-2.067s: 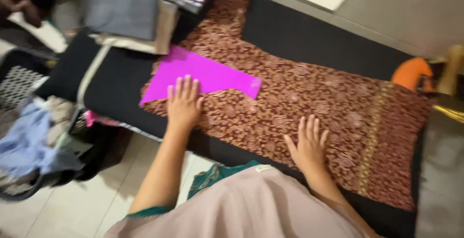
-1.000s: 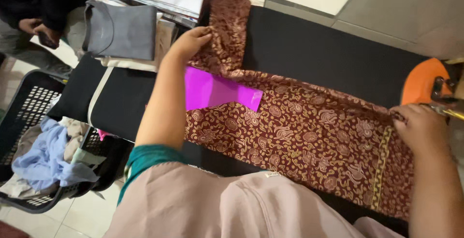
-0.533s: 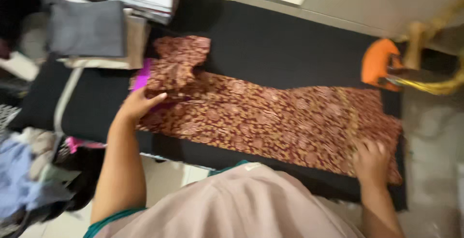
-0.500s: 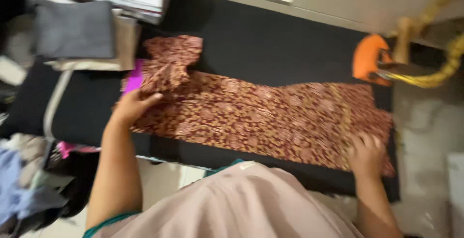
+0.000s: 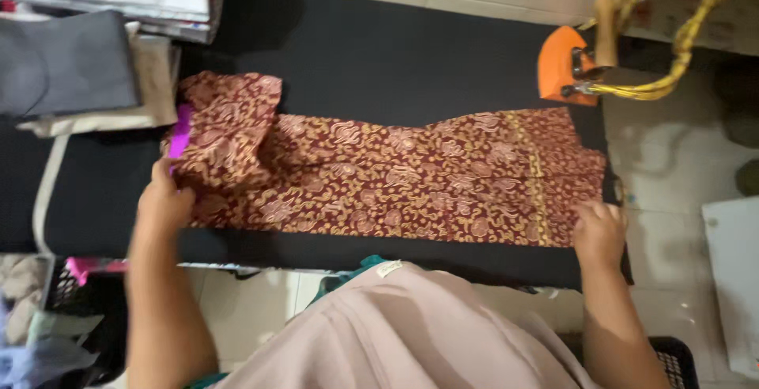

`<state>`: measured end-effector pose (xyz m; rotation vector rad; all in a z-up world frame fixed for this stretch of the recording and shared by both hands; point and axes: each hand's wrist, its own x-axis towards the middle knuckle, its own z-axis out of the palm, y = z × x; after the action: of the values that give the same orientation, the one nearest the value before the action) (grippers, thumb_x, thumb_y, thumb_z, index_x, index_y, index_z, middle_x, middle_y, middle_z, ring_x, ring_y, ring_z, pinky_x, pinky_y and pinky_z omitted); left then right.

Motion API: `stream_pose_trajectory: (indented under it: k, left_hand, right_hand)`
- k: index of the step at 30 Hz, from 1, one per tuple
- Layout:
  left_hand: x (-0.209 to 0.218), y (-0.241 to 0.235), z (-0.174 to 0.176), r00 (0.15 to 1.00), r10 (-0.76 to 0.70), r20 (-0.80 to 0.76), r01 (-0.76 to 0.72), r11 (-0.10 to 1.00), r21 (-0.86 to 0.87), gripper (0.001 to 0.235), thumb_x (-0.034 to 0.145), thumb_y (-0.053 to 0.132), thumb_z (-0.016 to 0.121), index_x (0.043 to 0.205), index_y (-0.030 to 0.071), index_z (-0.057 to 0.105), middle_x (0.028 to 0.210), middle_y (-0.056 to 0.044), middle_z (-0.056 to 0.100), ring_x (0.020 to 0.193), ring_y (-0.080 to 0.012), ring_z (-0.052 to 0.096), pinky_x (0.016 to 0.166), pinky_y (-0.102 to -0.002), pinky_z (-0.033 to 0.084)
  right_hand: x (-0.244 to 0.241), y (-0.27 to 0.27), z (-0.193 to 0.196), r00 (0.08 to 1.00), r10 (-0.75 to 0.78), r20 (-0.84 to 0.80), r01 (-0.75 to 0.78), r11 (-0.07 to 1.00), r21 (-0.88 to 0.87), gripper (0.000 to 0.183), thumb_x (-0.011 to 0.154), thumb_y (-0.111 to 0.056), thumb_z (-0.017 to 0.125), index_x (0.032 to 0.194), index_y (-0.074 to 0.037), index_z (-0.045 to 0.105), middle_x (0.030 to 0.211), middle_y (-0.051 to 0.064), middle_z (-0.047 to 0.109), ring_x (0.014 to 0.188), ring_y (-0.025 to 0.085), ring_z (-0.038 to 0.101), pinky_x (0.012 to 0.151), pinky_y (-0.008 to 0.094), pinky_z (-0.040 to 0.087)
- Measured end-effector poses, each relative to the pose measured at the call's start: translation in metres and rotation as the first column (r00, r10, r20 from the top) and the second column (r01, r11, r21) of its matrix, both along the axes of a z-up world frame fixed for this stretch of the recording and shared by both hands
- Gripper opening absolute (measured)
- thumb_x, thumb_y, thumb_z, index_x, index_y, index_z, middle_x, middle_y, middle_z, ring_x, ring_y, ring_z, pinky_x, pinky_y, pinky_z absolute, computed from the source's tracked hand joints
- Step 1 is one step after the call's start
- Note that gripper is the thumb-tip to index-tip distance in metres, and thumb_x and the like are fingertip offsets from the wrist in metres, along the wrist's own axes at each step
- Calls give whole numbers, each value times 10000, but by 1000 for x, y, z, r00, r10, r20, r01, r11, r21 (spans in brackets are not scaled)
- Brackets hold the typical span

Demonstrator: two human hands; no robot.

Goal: The person smooths out a shirt on a table, irons one section, and then uses a purple folder to systematically fold the garment into a rectangular shape.

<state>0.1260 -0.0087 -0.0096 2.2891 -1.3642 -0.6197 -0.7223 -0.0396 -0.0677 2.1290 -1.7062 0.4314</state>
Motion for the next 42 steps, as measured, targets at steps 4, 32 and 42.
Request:
stream_pose_trajectory:
  k: [4, 32, 42]
  left_hand:
    - [-62, -19, -9, 544, 172, 821, 197, 925, -324, 527, 856, 176, 602, 1376, 93, 608, 1116, -169, 641, 1053, -397, 660, 1021, -520, 444]
    - [-241, -112, 9, 787, -261, 559, 489, 816, -307, 505, 996, 341, 638, 1415, 58, 654, 1495, -171, 593, 1449, -369, 461, 1198, -506, 302]
    - [-223, -167, -28, 728, -338, 597, 605, 726, -327, 335, 1056, 352, 542, 854, 94, 614, 875, -107, 592, 795, -323, 564, 728, -460, 455]
  right_hand:
    - [-13, -4, -12, 999, -6, -39, 4, 998, -57, 268, 809, -80, 736, 1035, -215, 782, 1111, -7, 686, 1135, 270, 635, 1057, 421, 489]
    - [23, -216, 49, 843, -523, 124, 294, 641, 709, 498, 944, -493, 667, 1115, -41, 789, 1135, 267, 754, 1200, 477, 640, 1028, 573, 490]
    - [-10, -210, 66, 578, -728, 369, 212, 570, 794, 321, 1036, -325, 725, 1174, -40, 672, 1195, 154, 699, 1068, 328, 631, 879, 465, 450]
